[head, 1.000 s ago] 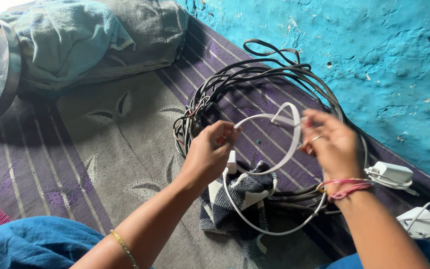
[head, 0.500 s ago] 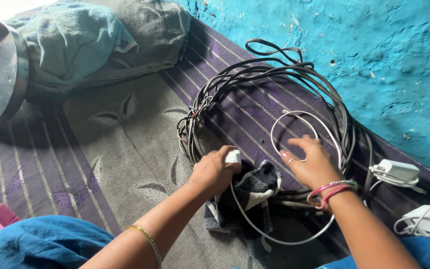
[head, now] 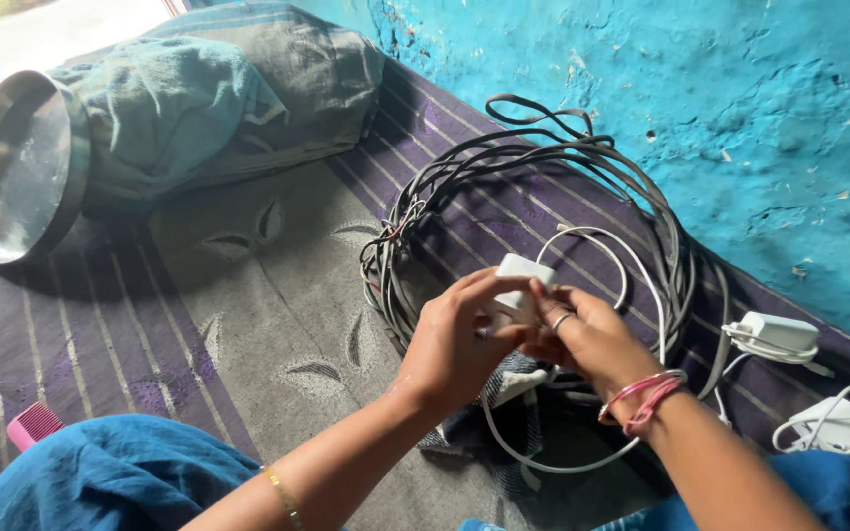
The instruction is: The person wipes a white phone charger and its cable with a small checkered cloth, then wraps the cable around the charger. The person repeats the wiping and wrapping process on the same charger multiple times.
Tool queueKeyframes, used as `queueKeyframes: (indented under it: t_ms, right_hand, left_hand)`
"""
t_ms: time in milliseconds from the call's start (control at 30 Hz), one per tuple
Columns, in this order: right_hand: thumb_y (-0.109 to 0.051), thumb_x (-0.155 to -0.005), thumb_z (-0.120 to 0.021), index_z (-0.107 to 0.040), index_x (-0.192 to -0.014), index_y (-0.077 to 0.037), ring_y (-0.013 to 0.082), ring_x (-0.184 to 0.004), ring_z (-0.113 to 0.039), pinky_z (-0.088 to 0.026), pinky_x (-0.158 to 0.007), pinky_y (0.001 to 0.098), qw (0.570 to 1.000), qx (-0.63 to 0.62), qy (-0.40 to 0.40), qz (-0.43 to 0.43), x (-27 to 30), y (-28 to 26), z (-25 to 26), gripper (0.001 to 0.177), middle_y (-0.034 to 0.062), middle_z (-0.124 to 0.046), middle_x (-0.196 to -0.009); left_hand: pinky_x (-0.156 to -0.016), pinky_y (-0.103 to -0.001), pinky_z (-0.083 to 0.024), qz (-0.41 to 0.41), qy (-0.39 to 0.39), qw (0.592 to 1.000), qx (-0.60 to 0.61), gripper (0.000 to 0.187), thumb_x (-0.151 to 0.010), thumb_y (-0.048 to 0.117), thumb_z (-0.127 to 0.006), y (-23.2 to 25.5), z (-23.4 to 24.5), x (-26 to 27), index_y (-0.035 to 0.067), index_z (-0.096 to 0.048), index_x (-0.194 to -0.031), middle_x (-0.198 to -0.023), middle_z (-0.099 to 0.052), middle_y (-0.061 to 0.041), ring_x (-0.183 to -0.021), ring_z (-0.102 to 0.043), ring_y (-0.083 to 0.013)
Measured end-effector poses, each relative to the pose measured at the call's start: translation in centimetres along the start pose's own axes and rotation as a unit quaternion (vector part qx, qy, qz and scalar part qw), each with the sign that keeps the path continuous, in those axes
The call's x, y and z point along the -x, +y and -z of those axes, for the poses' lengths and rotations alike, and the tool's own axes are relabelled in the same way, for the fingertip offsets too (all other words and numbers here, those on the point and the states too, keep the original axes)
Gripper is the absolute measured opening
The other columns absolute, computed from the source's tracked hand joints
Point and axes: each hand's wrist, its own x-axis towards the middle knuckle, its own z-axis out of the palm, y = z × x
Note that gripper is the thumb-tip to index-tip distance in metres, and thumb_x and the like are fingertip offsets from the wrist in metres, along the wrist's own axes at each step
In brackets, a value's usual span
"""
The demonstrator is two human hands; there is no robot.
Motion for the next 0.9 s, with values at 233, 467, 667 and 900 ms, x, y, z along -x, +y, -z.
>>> queueKeyframes:
  t_ms: [233,467,667,900]
  right_hand:
    - [-0.034,-0.094,-0.063,-0.062,-0.133,-0.006,0.0163,-0.087,-0.071,-0.061,-0.076,0.0337,0.994,0.041,-0.059,0.08,2.2,-1.8,-0.8,0.049,0.0098,-0.074,-0.106]
    - [-0.046,-0.091,-0.057,-0.057,-0.129,-0.013,0.0208,-0.095,-0.077,-0.063,-0.08,0.0393,0.991,0.07,-0.108,-0.018,1.9,-2.2,-2.4,0.05,0.0092,-0.076,-0.106]
    - [-0.054,-0.099,-0.057,-0.079,-0.103,0.004,0.0198,-0.078,-0.073,-0.059,-0.083,0.0343,0.913,0.173,-0.366,-0.052,1.4,-2.4,-0.5,0.062,0.0143,-0.075,-0.078]
    - [-0.03,-0.093,-0.072,-0.081,-0.106,-0.014,0.0093,-0.083,-0.073,-0.057,-0.078,0.0271,0.859,0.466,-0.21,0.02,-2.9,-1.4,2.9,0.023,0.0005,-0.08,-0.092]
  left_hand:
    - [-0.09,-0.035,-0.06,0.291,-0.077,0.919,0.255,0.071,-0.085,0.03,-0.076,1.9,3.8,-1.8,0.009,-0.047,-0.146,-0.12,-0.069,-0.016,-0.11,-0.071,-0.0228]
    - [-0.084,-0.031,-0.059,0.341,-0.033,0.876,0.338,0.066,-0.085,0.027,-0.072,-0.4,4.2,-3.0,0.007,-0.051,-0.144,-0.116,-0.068,-0.012,-0.102,-0.071,-0.0192]
    - [-0.074,-0.026,-0.059,0.393,0.049,0.786,0.475,0.058,-0.091,0.025,-0.068,-2.9,5.0,-5.6,0.004,-0.051,-0.142,-0.106,-0.065,-0.015,-0.086,-0.068,-0.0183]
    - [-0.063,-0.026,-0.056,0.347,-0.072,0.816,0.458,0.067,-0.09,0.039,-0.065,-3.0,6.1,-6.2,0.006,-0.051,-0.146,-0.102,-0.062,-0.016,-0.078,-0.067,-0.0161]
